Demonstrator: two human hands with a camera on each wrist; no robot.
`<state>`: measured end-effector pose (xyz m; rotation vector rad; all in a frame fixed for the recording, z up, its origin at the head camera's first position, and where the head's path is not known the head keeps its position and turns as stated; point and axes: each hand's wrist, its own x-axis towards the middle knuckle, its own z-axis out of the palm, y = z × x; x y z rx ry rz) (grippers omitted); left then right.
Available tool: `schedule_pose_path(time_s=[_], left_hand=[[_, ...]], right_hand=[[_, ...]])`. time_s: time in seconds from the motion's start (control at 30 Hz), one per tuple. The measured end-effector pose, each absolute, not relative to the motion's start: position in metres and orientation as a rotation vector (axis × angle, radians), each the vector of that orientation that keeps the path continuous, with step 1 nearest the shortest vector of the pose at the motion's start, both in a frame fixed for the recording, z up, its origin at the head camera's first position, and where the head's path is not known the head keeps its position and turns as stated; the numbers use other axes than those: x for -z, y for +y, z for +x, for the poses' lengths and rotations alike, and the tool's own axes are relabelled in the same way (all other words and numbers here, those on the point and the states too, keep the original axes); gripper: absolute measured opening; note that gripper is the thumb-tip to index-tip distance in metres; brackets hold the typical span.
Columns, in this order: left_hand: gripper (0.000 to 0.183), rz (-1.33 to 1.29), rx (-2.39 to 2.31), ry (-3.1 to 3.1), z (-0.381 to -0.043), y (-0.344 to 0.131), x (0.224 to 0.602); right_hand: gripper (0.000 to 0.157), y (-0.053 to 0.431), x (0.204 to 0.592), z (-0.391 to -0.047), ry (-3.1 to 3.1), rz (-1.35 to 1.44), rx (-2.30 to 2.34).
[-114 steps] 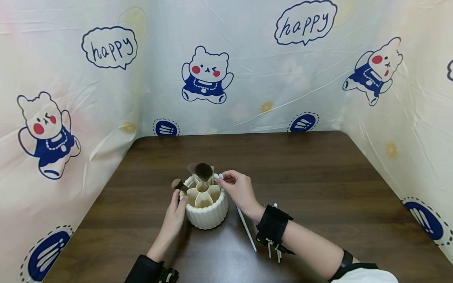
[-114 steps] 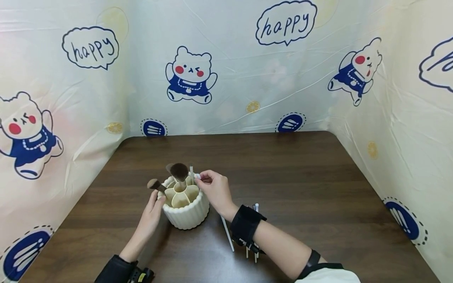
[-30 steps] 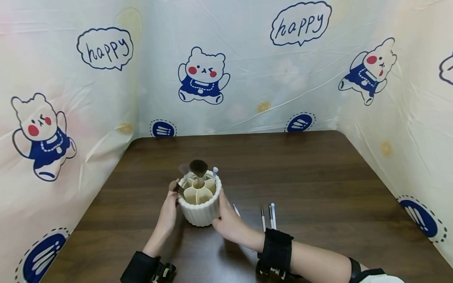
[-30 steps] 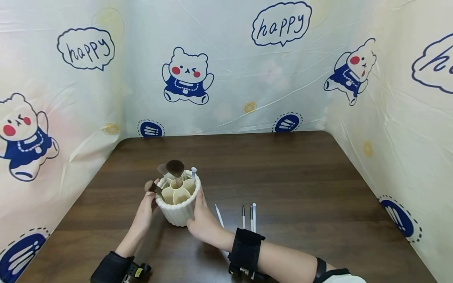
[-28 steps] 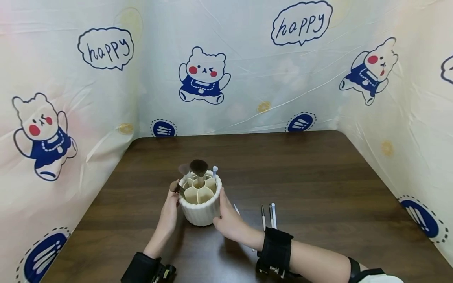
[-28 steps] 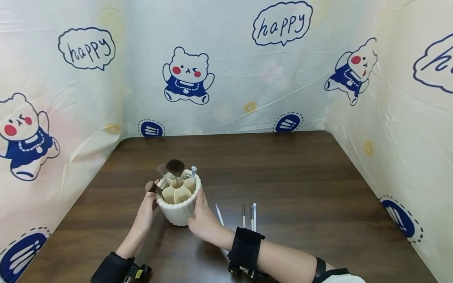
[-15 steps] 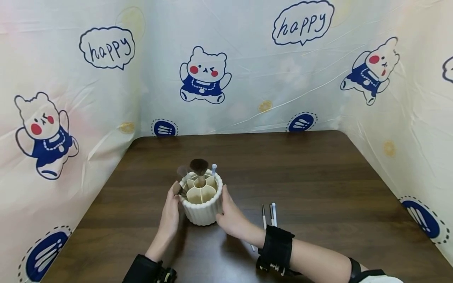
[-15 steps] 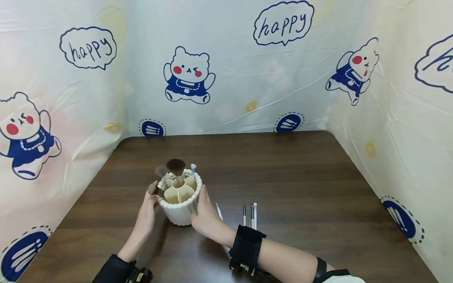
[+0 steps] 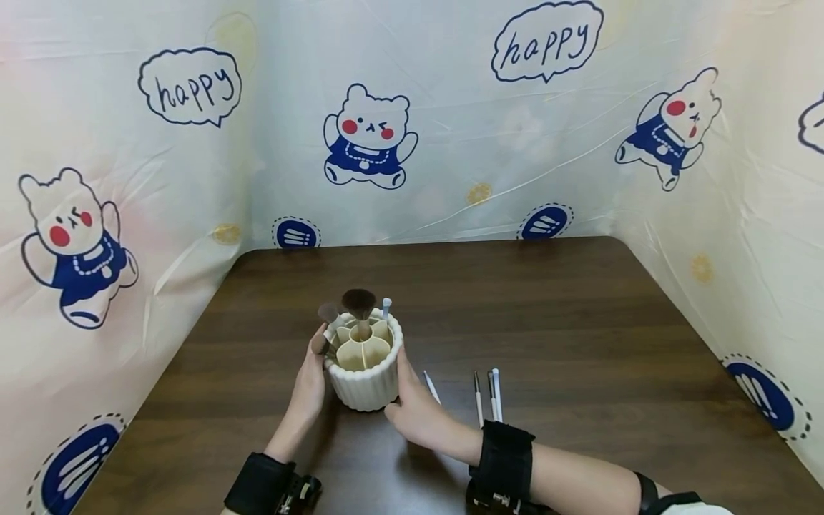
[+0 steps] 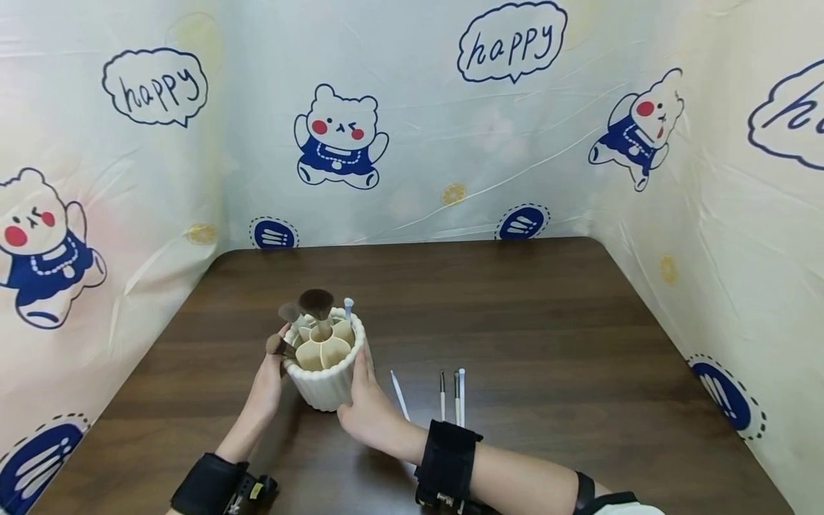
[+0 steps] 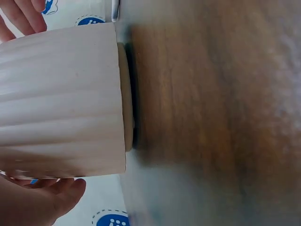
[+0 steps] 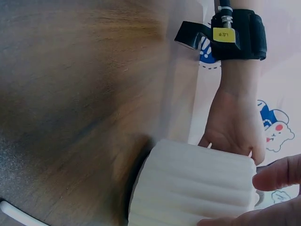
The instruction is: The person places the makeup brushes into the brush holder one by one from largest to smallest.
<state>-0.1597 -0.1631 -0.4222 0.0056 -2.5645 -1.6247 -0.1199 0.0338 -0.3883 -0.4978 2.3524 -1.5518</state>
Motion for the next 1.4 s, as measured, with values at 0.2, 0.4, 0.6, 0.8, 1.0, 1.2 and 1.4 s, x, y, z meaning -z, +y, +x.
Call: schedule_pose_path(time_s=[0.2, 0.4, 0.6, 0.8, 1.0, 1.2, 1.4], left_hand=[[0.058, 0.017, 1.571, -2.584, -0.155, -0.161, 0.423], [0.055, -0.005, 1.517, -2.596, -0.154, -0.162, 0.426], [0.055, 0.041, 1.566, -2.600, -0.158, -0.166, 0.420], [0.060, 0.001, 1.552, -2.623, -0.159, -0.170, 0.418], [0.066, 0.035, 1.624, -2.642, -0.160, -0.170, 0.420], [0.061, 0.167, 1.657, -2.689, -0.156, -0.168, 0.420], [0.058, 0.184, 1.674, -2.631, -0.150, -0.166, 0.421]], right_hand=[[0.089, 0.034, 0.390, -0.126, 2.352, -0.476, 1.555], [0.089, 0.035, 0.389, -0.130, 2.363, -0.457, 1.560], [0.091, 0.034, 0.388, -0.124, 2.319, -0.446, 1.581], [0.093, 0.030, 0.387, -0.114, 2.330, -0.489, 1.531], [0.091, 0.029, 0.387, -0.115, 2.311, -0.475, 1.538], [0.091, 0.031, 0.387, -0.121, 2.336, -0.473, 1.561], [0.090, 0.031, 0.389, -0.126, 2.341, -0.448, 1.556]])
